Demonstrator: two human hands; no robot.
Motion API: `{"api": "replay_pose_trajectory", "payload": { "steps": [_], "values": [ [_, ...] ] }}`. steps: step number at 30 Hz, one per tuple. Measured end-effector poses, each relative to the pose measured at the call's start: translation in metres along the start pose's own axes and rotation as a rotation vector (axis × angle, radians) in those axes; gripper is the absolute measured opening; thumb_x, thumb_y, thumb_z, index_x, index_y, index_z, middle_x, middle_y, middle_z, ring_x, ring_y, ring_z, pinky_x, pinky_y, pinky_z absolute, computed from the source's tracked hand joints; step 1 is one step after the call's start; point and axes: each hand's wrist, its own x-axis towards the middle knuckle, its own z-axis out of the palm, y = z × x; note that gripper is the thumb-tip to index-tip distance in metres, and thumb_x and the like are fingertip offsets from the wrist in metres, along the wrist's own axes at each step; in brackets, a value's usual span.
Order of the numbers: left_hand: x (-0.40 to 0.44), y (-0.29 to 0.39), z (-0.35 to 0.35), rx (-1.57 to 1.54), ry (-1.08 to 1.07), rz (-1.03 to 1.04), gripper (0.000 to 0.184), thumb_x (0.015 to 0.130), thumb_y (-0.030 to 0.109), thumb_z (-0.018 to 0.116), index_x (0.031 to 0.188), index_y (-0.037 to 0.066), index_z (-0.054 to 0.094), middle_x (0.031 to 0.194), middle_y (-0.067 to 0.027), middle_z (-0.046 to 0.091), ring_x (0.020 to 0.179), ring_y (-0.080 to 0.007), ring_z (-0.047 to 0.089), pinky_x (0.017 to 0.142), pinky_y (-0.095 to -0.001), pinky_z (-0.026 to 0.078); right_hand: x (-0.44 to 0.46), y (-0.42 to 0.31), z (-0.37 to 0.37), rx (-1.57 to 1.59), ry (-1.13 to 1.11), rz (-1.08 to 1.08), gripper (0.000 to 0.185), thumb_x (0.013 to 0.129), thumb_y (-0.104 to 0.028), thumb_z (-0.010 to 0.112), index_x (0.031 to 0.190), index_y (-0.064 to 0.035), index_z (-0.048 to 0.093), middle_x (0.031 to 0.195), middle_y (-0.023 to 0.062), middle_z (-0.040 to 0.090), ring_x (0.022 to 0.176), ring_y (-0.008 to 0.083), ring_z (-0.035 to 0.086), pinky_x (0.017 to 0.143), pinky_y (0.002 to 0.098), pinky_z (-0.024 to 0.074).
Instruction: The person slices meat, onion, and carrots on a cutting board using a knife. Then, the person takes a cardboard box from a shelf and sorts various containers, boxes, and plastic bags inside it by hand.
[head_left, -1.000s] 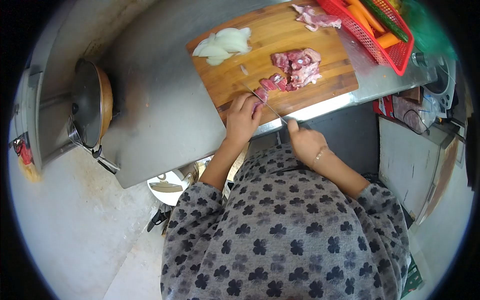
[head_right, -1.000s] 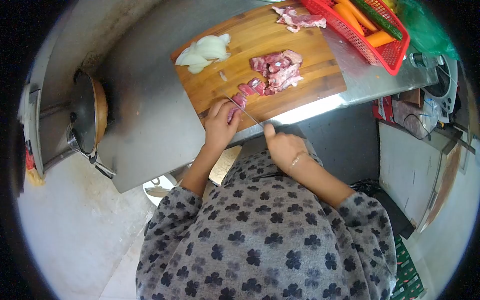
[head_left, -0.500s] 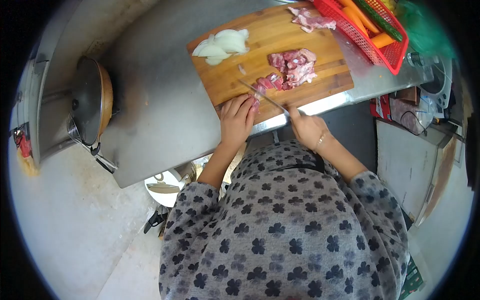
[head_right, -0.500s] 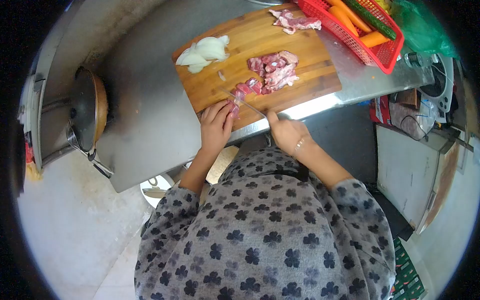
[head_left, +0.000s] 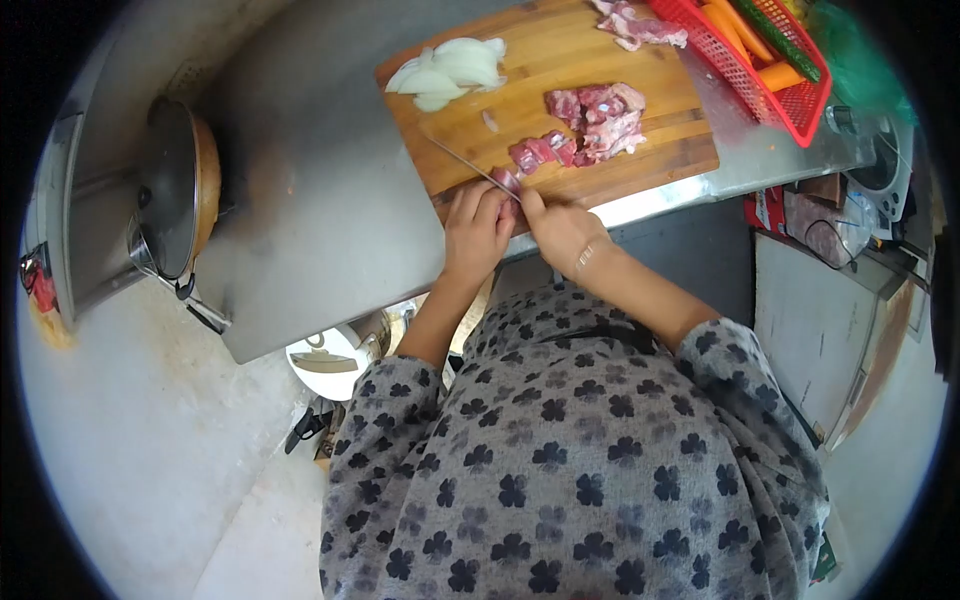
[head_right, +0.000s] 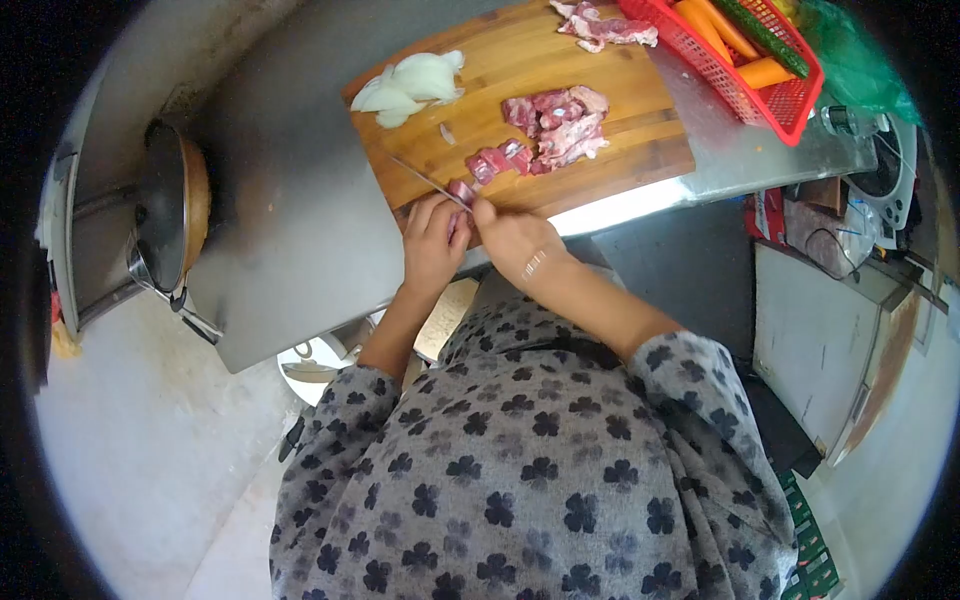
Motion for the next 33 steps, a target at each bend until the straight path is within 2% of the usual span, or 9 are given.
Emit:
{"api": "replay_pose_trajectory", "payload": {
  "steps": [5,10,12,14,18,20,24,28,33],
  "values": [
    [-0.001,0.001,-0.008,0.048,0.013,-0.014,0.021,0.074,0.006,0.066,0.095,0.003,0.061,0.100,-0.0120,0.060,0.089,-0.0315,0.057,0.078,-0.0420,0.046,-0.090,0.031,0.003,-0.075,-0.200,0.183,0.020,0.085,-0.005,0.046,0.103,-0.0014,0.040,0.079,0.0212,0.066,0.073,0.0389,0.066,0.062,0.0452,0.0535],
    [-0.010,-0.001,-0.031,0.199,-0.074,0.006,0.028,0.074,0.007,0.064,0.101,0.005,0.060,0.101,-0.0135,0.059,0.090,-0.0321,0.058,0.079,-0.0411,0.048,-0.058,0.026,-0.004,-0.003,-0.207,0.148,0.024,0.084,-0.005,0.046,0.107,-0.0011,0.039,0.080,0.0230,0.066,0.076,0.0390,0.066,0.065,0.0465,0.0531],
    [-0.011,-0.010,-0.041,0.082,-0.069,-0.181,0.029,0.073,0.006,0.061,0.102,0.005,0.059,0.101,-0.0149,0.059,0.086,-0.0334,0.060,0.076,-0.0396,0.050,-0.046,0.016,-0.007,0.018,-0.140,0.129,0.024,0.084,-0.004,0.046,0.107,-0.0015,0.039,0.082,0.0245,0.066,0.075,0.0388,0.066,0.065,0.0467,0.0530],
    [-0.017,-0.014,-0.054,0.065,-0.051,-0.213,0.029,0.072,0.004,0.060,0.101,0.004,0.058,0.100,-0.0155,0.059,0.081,-0.0334,0.060,0.071,-0.0386,0.051,-0.046,0.013,-0.005,0.009,-0.123,0.145,0.023,0.084,-0.004,0.045,0.106,-0.0014,0.039,0.081,0.0245,0.066,0.076,0.0384,0.066,0.065,0.0469,0.0528],
    [-0.016,0.002,-0.063,-0.149,0.180,-0.415,0.027,0.073,0.002,0.059,0.100,0.003,0.058,0.099,-0.0143,0.059,0.082,-0.0313,0.059,0.071,-0.0374,0.050,-0.049,0.015,-0.001,0.077,-0.087,0.137,0.022,0.084,-0.007,0.047,0.104,-0.0012,0.040,0.077,0.0242,0.065,0.071,0.0400,0.065,0.062,0.0483,0.0523],
    [-0.005,0.006,-0.048,0.104,0.080,-0.081,0.025,0.075,0.005,0.063,0.100,0.004,0.059,0.101,-0.0140,0.060,0.088,-0.0321,0.058,0.077,-0.0384,0.048,-0.053,0.016,-0.004,0.119,-0.057,0.118,0.021,0.084,-0.008,0.047,0.103,-0.0011,0.040,0.075,0.0240,0.065,0.069,0.0404,0.065,0.061,0.0487,0.0521],
    [0.014,0.023,-0.022,0.134,0.030,0.018,0.026,0.074,0.018,0.069,0.096,0.006,0.062,0.099,-0.0125,0.060,0.095,-0.0315,0.056,0.084,-0.0396,0.044,-0.074,0.021,-0.021,0.105,0.089,0.136,0.021,0.085,-0.011,0.048,0.101,-0.0006,0.041,0.068,0.0231,0.063,0.064,0.0407,0.063,0.059,0.0486,0.0520],
    [0.032,0.023,0.004,0.169,-0.078,-0.125,0.021,0.073,0.017,0.068,0.090,0.006,0.061,0.094,-0.0111,0.060,0.093,-0.0307,0.057,0.080,-0.0397,0.045,-0.071,0.031,-0.022,0.024,-0.012,0.163,0.023,0.086,-0.011,0.048,0.105,-0.0006,0.042,0.070,0.0229,0.064,0.067,0.0403,0.064,0.060,0.0473,0.0528],
    [0.031,0.011,-0.006,0.211,-0.222,-0.240,0.013,0.072,0.009,0.062,0.084,0.005,0.058,0.086,-0.0121,0.058,0.077,-0.0318,0.060,0.068,-0.0422,0.049,-0.065,0.030,-0.015,-0.089,-0.145,0.238,0.024,0.086,-0.006,0.044,0.110,-0.0016,0.041,0.080,0.0222,0.066,0.076,0.0371,0.067,0.066,0.0449,0.0542]
  ]
}}
